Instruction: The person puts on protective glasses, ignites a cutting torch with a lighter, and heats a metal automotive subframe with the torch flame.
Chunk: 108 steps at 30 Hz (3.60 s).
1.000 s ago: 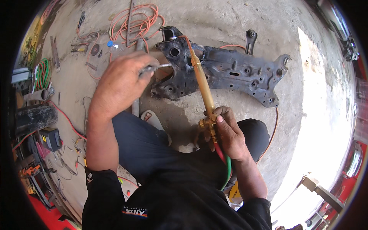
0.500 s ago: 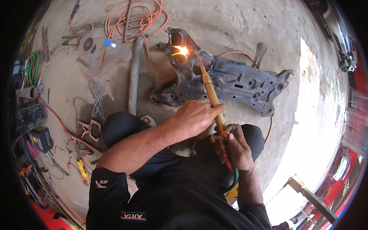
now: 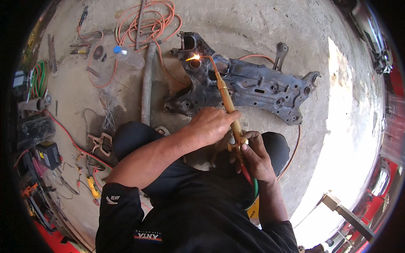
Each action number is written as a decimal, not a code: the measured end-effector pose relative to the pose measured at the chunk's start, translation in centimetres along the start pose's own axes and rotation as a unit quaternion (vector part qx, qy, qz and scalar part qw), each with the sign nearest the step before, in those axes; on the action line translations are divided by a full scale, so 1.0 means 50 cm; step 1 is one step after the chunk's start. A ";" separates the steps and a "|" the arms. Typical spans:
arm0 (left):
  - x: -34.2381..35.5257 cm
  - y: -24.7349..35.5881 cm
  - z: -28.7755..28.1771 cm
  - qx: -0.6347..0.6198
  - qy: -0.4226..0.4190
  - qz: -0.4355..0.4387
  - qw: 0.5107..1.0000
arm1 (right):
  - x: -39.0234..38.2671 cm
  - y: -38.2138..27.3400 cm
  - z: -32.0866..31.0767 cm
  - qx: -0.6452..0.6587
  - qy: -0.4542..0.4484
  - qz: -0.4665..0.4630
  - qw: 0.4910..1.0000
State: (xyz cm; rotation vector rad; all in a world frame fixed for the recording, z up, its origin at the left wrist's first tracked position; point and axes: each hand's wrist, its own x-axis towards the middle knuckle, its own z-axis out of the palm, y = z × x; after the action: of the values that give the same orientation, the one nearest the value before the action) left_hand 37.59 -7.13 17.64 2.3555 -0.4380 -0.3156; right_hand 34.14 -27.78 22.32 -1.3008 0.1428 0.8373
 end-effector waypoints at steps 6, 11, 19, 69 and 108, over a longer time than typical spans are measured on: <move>-0.003 0.007 0.010 -0.010 -0.015 0.002 1.000 | -0.012 -0.001 -0.010 -0.008 0.004 0.004 1.000; 0.001 0.010 0.003 0.006 -0.018 -0.004 1.000 | -0.009 0.002 -0.013 -0.017 0.006 -0.003 1.000; -0.001 0.001 -0.009 -0.012 -0.021 -0.015 1.000 | 0.004 0.005 -0.004 0.004 0.010 -0.009 1.000; -0.043 -0.027 -0.014 -0.002 -0.014 0.048 0.999 | -0.025 0.020 0.086 -0.158 0.059 -0.011 0.986; -0.057 -0.036 -0.013 0.020 -0.015 0.056 0.998 | -0.025 0.051 0.103 -0.180 0.067 -0.002 0.981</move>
State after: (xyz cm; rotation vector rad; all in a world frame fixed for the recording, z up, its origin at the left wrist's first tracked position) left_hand 35.60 -4.36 17.15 2.3573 -0.5928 -0.2920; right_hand 29.88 -23.74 22.52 -1.6992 0.0978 0.7941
